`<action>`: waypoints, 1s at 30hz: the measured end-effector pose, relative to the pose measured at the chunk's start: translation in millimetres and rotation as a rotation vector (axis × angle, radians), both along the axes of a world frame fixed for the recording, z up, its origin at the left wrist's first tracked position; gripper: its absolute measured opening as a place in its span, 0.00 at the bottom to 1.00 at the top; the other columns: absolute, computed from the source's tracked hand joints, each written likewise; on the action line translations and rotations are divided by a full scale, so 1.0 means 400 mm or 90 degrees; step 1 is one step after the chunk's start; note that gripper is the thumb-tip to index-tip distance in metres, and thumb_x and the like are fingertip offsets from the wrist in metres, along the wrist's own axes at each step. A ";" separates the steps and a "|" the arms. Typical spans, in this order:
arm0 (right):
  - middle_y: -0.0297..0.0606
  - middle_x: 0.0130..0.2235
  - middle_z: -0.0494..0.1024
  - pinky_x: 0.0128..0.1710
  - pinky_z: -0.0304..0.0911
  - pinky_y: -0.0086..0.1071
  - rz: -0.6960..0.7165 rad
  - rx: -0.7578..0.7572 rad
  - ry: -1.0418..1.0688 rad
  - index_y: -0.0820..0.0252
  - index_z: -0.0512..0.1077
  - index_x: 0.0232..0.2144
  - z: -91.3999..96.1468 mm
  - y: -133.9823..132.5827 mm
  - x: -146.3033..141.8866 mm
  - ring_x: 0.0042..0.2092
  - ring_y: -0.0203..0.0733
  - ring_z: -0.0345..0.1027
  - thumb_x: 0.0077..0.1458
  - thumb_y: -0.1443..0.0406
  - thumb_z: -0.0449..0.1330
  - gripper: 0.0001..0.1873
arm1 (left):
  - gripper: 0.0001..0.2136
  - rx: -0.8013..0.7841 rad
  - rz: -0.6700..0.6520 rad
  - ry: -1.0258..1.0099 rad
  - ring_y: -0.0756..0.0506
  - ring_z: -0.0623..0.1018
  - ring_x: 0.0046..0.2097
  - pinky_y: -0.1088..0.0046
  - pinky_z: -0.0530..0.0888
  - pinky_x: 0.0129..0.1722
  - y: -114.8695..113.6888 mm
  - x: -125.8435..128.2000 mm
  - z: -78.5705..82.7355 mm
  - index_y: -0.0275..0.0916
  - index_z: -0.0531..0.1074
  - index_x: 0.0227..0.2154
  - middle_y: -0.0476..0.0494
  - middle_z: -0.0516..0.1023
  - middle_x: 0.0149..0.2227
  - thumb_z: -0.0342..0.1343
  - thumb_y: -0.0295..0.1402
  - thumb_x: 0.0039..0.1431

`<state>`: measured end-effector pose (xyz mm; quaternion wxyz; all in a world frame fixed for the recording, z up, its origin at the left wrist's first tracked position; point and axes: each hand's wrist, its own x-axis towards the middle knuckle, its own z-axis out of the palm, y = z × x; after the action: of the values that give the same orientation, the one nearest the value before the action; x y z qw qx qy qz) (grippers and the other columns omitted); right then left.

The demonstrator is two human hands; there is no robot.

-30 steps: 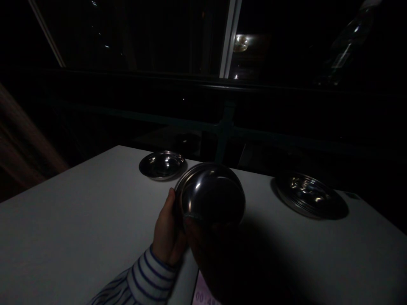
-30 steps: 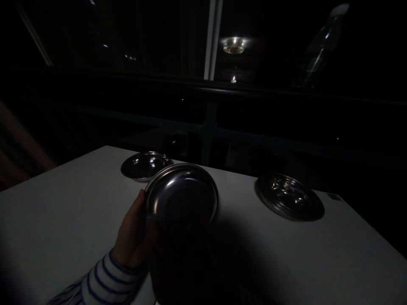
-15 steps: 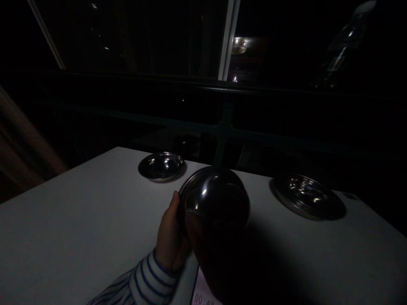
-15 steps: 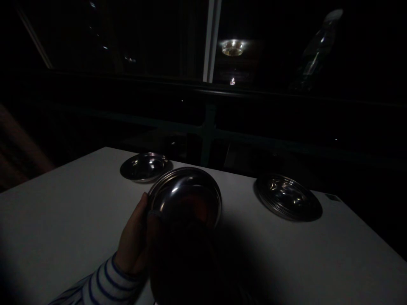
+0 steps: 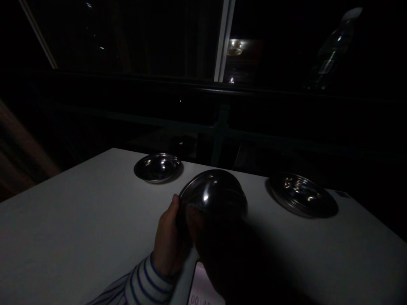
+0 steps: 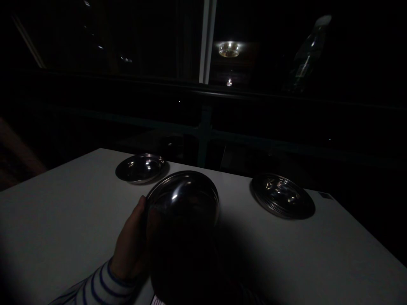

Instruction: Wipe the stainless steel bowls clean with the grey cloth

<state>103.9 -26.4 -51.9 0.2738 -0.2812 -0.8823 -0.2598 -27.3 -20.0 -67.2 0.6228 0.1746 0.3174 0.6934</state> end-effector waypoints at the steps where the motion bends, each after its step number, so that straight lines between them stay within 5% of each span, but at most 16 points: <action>1: 0.31 0.51 0.71 0.41 0.64 0.35 -0.004 0.005 0.000 0.51 0.64 0.52 -0.002 0.001 0.002 0.44 0.41 0.67 0.54 0.71 0.52 0.23 | 0.14 -0.006 -0.001 0.008 0.41 0.76 0.43 0.67 0.71 0.44 0.000 0.000 -0.001 0.33 0.74 0.37 0.42 0.80 0.34 0.53 0.38 0.54; 8: 0.30 0.51 0.71 0.38 0.61 0.36 -0.042 0.027 0.000 0.50 0.64 0.52 -0.002 0.017 0.016 0.41 0.41 0.66 0.53 0.71 0.53 0.24 | 0.14 -0.038 0.000 0.052 0.42 0.77 0.37 0.68 0.72 0.38 0.005 -0.002 -0.015 0.34 0.74 0.27 0.44 0.78 0.26 0.54 0.41 0.52; 16: 0.32 0.52 0.71 0.35 0.56 0.38 -0.035 0.063 0.020 0.57 0.65 0.51 0.009 0.053 0.038 0.38 0.41 0.63 0.58 0.68 0.47 0.19 | 0.16 -0.026 -0.008 0.068 0.44 0.77 0.32 0.71 0.71 0.31 -0.001 -0.007 -0.026 0.33 0.75 0.30 0.44 0.78 0.26 0.54 0.43 0.52; 30: 0.40 0.52 0.70 0.32 0.55 0.35 -0.022 0.010 0.075 0.64 0.63 0.52 0.030 0.069 0.063 0.36 0.40 0.60 0.53 0.67 0.54 0.22 | 0.15 -0.047 -0.030 -0.027 0.41 0.78 0.37 0.64 0.73 0.40 0.003 -0.005 0.000 0.35 0.76 0.36 0.43 0.80 0.29 0.54 0.41 0.52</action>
<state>129.2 1.2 -40.0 0.3234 -0.3087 -0.8575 -0.2545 -29.3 -18.9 -67.2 0.6514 0.1441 0.3253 0.6701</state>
